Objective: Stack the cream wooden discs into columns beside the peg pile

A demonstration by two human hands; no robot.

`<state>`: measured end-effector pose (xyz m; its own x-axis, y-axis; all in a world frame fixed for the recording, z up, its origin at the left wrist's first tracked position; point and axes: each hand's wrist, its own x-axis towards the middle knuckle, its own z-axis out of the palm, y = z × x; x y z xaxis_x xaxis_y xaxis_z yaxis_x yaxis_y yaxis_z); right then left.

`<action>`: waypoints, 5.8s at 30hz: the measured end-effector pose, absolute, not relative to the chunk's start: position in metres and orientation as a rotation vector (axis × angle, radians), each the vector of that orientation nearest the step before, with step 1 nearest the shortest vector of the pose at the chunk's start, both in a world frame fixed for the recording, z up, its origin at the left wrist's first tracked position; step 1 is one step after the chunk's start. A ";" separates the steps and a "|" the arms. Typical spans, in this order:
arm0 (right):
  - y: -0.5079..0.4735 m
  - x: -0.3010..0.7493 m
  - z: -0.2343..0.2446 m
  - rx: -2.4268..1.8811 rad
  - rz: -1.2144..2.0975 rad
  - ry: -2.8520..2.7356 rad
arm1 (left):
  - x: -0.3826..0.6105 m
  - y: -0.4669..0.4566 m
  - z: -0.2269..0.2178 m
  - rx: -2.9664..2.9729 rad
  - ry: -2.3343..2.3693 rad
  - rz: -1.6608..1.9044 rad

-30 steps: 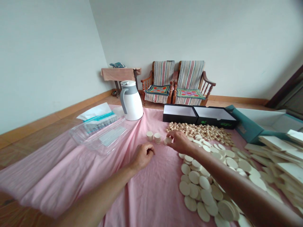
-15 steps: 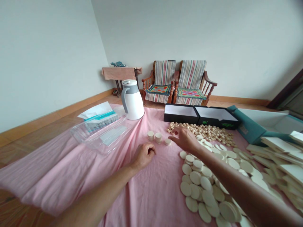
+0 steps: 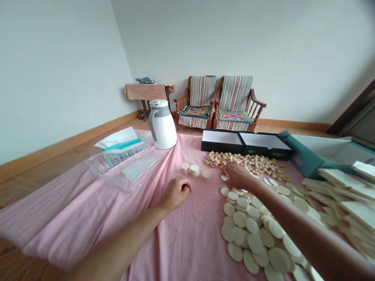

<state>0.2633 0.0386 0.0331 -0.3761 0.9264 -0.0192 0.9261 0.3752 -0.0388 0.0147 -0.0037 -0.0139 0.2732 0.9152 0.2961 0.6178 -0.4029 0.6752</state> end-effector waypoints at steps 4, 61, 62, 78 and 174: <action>0.041 0.263 0.028 -1.632 0.075 -2.563 | 0.014 -0.004 -0.015 2.128 1.384 0.925; 0.032 0.300 0.058 -1.748 0.215 -2.442 | 0.015 -0.001 -0.015 2.123 1.356 0.937; 0.030 0.299 0.054 -1.757 0.222 -2.457 | 0.016 -0.002 -0.014 2.123 1.363 0.935; 0.031 0.271 0.033 -1.846 0.073 -2.370 | 0.016 -0.003 -0.011 2.130 1.382 0.912; -0.006 0.244 0.039 -1.721 0.096 -2.688 | 0.013 -0.001 -0.017 2.142 1.346 0.892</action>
